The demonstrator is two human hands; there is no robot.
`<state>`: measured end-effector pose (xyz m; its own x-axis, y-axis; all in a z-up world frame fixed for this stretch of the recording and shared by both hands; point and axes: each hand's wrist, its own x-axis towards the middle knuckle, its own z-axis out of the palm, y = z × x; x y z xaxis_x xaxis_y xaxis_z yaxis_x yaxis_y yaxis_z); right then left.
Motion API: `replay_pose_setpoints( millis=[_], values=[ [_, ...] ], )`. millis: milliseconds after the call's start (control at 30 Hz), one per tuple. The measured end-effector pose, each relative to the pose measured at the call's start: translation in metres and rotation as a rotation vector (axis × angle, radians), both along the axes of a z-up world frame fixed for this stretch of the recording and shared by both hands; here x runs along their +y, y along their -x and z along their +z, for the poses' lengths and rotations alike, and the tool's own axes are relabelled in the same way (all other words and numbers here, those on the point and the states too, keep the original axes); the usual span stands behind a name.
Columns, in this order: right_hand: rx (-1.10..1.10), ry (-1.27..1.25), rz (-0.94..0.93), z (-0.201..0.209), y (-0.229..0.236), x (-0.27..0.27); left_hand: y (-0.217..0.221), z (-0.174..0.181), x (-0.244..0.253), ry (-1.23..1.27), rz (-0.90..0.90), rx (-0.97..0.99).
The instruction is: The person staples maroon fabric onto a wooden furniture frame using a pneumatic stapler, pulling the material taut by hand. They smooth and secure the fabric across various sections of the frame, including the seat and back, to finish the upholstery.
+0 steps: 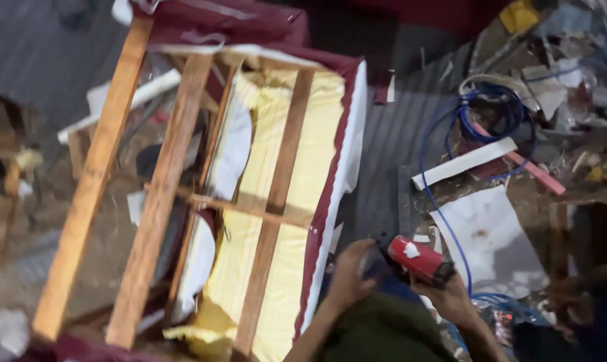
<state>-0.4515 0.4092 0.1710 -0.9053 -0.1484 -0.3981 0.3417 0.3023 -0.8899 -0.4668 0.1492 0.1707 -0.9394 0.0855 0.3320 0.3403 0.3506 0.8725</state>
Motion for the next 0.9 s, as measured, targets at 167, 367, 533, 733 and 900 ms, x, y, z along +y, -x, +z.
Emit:
replay_pose_setpoints(
  millis=[167,367,533,733,900],
  values=[
    [0.088,0.058,-0.219,-0.024,0.059,0.049,0.112,0.035,0.082,-0.090,-0.190,-0.403],
    [0.072,0.046,-0.386,-0.049,0.211,0.118,0.296,0.086,0.149,-0.146,-0.251,-0.131],
    [0.065,0.163,-0.350,0.018,0.380,0.156,0.413,0.013,0.217,0.062,-0.140,0.136],
    [0.422,-0.001,-0.127,-0.007,0.520,0.209,0.561,0.027,0.263,0.048,-0.090,0.034],
    [0.524,-0.138,-0.254,-0.055,0.625,0.226,0.700,-0.011,0.242,-0.019,-0.162,-0.150]
  ],
)
